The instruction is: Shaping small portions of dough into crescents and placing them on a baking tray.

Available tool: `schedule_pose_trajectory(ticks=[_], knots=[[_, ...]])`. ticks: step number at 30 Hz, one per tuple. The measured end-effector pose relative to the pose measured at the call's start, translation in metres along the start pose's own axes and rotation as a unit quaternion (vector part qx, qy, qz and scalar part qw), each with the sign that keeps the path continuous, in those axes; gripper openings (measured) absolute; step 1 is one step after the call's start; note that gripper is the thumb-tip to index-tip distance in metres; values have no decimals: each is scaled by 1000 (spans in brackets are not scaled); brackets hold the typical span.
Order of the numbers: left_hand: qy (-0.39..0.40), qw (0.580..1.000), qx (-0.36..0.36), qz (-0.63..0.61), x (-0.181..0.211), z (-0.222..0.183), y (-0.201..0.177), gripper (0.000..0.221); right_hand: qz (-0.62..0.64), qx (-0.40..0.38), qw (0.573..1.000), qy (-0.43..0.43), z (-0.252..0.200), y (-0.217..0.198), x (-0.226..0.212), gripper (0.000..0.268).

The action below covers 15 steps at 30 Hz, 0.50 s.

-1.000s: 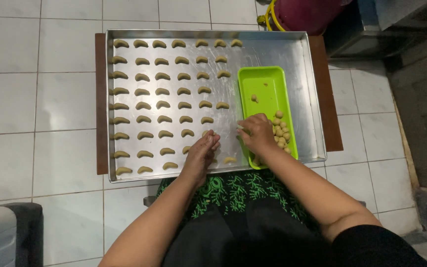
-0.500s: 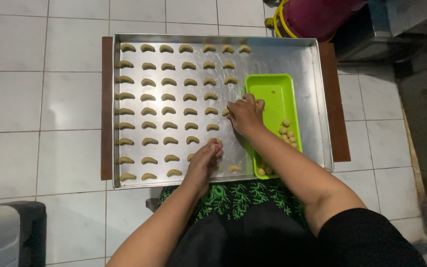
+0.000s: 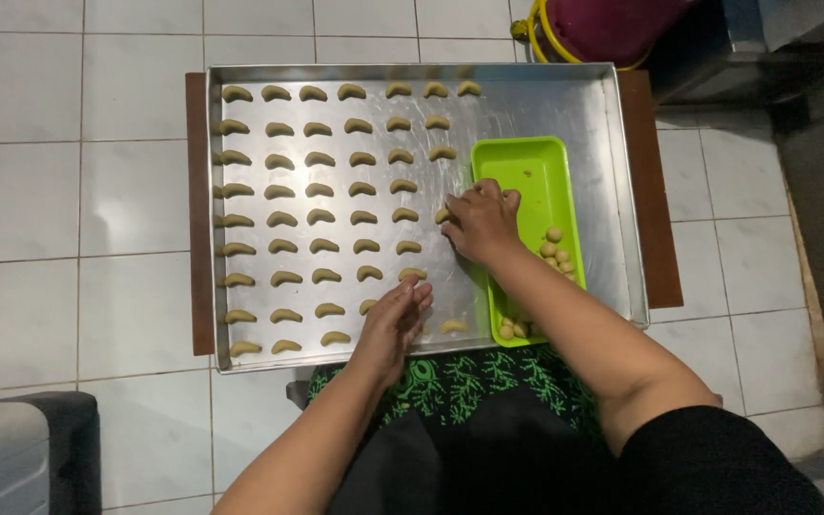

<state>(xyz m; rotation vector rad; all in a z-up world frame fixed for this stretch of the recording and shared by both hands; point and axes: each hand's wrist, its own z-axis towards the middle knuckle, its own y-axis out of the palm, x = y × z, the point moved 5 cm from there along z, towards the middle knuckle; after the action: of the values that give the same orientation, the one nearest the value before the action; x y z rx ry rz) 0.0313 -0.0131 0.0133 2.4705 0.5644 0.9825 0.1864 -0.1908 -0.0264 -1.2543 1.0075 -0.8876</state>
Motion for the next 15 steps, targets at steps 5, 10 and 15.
schedule_pose_trajectory(ticks=[5, 10, 15], knots=[[-3, 1000, -8, -3, -2, 3, -3, 73, 91, 13, 995, 38, -26, -29, 17, 33], [-10, 1000, -7, 5, -2, 1, 0, 75, 154, 92, 983, 37, -71, -22, 59, 22], [-12, 999, 2, 36, -5, 0, 3, 72, 225, -82, 970, 43, -125, -49, 46, 19]])
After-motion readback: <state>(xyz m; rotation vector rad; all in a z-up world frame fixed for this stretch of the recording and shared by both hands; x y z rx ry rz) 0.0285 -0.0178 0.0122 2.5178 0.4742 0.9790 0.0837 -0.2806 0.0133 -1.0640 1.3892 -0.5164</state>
